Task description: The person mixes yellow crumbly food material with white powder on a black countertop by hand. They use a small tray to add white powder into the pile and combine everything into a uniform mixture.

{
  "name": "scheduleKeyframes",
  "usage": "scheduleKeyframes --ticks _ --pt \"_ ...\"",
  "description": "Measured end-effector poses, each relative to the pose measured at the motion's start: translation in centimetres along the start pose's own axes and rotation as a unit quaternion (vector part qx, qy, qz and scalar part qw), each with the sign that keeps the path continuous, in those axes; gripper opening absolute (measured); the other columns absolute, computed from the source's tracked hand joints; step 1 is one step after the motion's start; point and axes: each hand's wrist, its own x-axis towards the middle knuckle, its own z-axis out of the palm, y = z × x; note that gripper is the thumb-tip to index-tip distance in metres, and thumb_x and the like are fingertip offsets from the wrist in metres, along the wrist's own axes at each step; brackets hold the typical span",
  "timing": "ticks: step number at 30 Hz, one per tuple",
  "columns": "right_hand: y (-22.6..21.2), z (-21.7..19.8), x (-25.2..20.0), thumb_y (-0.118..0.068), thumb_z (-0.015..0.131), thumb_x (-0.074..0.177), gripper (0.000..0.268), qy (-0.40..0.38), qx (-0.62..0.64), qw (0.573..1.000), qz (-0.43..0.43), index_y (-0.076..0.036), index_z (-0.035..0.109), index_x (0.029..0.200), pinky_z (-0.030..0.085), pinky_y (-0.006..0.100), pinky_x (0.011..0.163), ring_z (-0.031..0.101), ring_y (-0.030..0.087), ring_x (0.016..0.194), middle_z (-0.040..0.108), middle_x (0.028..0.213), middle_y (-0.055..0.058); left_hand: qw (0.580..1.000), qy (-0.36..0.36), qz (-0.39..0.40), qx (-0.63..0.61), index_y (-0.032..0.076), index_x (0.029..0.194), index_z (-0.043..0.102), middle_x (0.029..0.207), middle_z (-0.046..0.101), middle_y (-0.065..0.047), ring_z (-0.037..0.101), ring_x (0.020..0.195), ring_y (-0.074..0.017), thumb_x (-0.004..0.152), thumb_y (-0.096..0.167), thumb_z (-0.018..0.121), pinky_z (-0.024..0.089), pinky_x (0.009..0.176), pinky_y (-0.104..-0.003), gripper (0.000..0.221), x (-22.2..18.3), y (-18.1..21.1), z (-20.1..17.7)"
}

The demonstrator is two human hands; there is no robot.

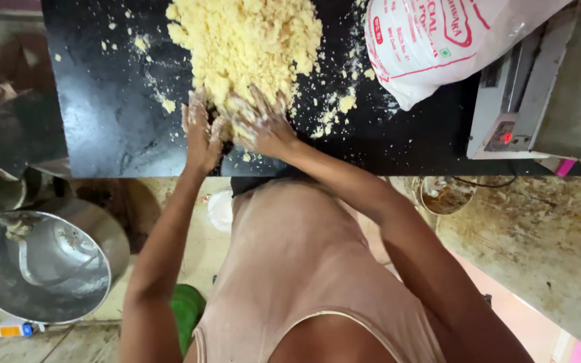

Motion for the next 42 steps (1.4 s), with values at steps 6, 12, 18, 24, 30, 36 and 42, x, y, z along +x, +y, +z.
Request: scheduleKeyframes --ticks 6,12,18,24,30,36,42 --pt "2.9 -0.7 4.8 -0.025 0.051 0.098 0.046 0.022 -0.033 0.999 0.011 -0.028 0.052 0.144 0.034 0.062 0.111 0.036 0.038 0.143 0.039 0.158 0.006 0.976 0.067 -0.039 -0.205 -0.002 0.164 0.022 0.168 0.032 -0.024 0.035 0.157 -0.0335 0.111 0.033 0.051 0.027 0.131 -0.043 0.069 1.0 1.5 1.6" --pt "7.6 -1.9 2.6 -0.01 0.041 0.108 0.038 -0.035 0.052 0.993 0.095 -0.018 0.055 0.142 0.06 0.047 0.093 0.065 0.031 0.114 0.06 0.137 0.013 0.992 0.1 -0.018 -0.068 0.001 0.163 0.025 0.17 0.029 -0.021 0.028 0.159 -0.0348 0.109 0.038 0.06 0.02 0.132 -0.047 0.075 1.9 1.9 -0.4" --pt "15.5 -5.0 8.2 -0.048 0.07 0.102 0.064 0.241 0.126 0.955 0.12 -0.007 0.05 0.147 0.059 0.047 0.096 0.065 0.032 0.115 0.063 0.136 0.02 0.989 0.058 -0.08 0.109 0.0 0.163 0.016 0.168 0.018 -0.024 0.008 0.155 -0.0416 0.099 0.047 0.073 -0.005 0.122 -0.059 0.097 10.2 -0.9 -0.1" --pt "14.2 -5.6 12.8 -0.068 0.077 0.088 0.111 0.126 0.154 0.96 0.197 -0.003 0.017 0.157 0.042 0.053 0.108 0.028 0.05 0.142 0.023 0.158 0.034 0.941 0.114 -0.02 -0.317 0.007 0.163 0.032 0.17 0.036 -0.017 0.036 0.16 -0.0327 0.105 0.036 0.075 0.032 0.135 -0.046 0.078 16.7 -1.6 3.3" --pt "10.3 0.1 9.9 -0.026 0.079 0.086 0.095 0.107 0.196 0.949 0.221 -0.015 0.024 0.163 0.024 0.055 0.125 0.027 0.046 0.15 0.03 0.162 0.024 0.925 0.103 -0.022 -0.364 0.001 0.152 0.048 0.154 0.051 -0.018 0.051 0.142 -0.0272 0.1 0.013 0.08 0.042 0.123 -0.04 0.062 15.5 0.6 4.0" --pt "11.1 0.1 11.1 -0.008 0.079 0.081 0.084 0.198 0.329 0.899 0.21 -0.008 0.036 0.153 0.039 0.049 0.12 0.039 0.04 0.143 0.039 0.152 0.024 0.83 0.096 -0.051 -0.547 -0.005 0.134 0.057 0.126 0.064 -0.015 0.064 0.116 -0.0213 0.096 0.001 0.08 0.057 0.102 -0.034 0.045 17.1 2.8 3.4" --pt "11.8 -5.0 10.4 -0.048 0.079 0.096 0.08 0.112 0.255 0.935 0.22 -0.004 0.041 0.152 0.047 0.044 0.124 0.053 0.035 0.141 0.048 0.151 0.021 0.861 0.128 -0.093 -0.483 -0.011 0.14 0.05 0.129 0.063 -0.022 0.062 0.113 -0.027 0.101 0.011 0.08 0.056 0.098 -0.039 0.055 20.2 -0.2 1.9"
